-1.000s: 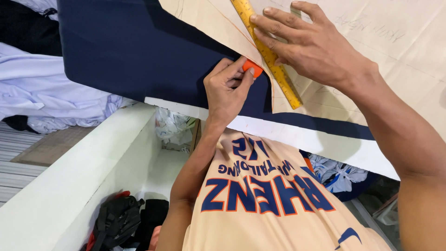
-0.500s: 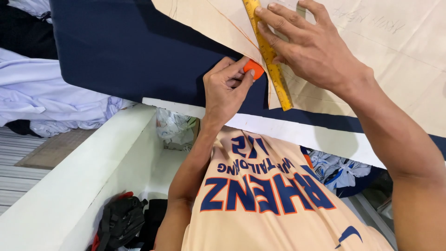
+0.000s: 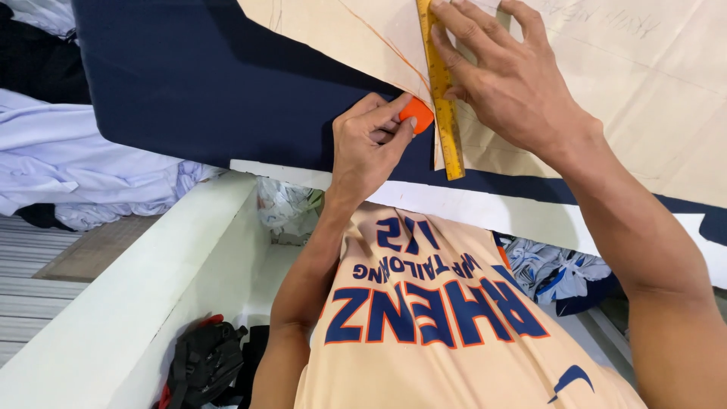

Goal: The person is laying out a paper pattern on blue fabric, smoothing it out, and using a ruler and orange tailor's chalk to mark the outline of the pattern onto the fabric.

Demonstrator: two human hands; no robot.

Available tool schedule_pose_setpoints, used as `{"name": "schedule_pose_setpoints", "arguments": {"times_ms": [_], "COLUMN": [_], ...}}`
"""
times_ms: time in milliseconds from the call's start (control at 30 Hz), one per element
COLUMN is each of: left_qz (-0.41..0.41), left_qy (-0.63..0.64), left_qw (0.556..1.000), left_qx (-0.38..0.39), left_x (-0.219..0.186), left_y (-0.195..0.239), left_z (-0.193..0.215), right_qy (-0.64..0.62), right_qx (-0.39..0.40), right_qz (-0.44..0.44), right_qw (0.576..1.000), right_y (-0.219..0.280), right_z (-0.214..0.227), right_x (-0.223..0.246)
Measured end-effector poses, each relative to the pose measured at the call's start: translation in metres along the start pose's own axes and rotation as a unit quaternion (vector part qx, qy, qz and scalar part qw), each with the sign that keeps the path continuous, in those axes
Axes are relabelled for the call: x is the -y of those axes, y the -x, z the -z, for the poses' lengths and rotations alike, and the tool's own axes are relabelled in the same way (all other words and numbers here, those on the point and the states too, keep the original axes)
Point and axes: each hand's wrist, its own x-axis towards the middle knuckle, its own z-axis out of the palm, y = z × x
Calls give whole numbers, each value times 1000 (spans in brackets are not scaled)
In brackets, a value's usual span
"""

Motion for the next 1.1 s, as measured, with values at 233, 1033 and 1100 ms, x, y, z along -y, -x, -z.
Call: {"name": "schedule_pose_setpoints", "arguments": {"times_ms": [233,1033,1100], "left_qz": [15,-36,-37], "left_qy": [8,-22,-18], "left_qw": [1000,995,994], "left_qx": [20,92,97], "left_x": [-4,9,11], "left_y": [-1,-1,-1], "left_z": [-1,-7,-7], "right_qy": [25,-31,-34], "right_qx": [-14,-9,-15], "right_qz": [-43,-126,-128], "right_qw": [999,992,991], "right_y": [8,35,35], "right_z": [0,-18,-18], "right_x": [7,19,20]}}
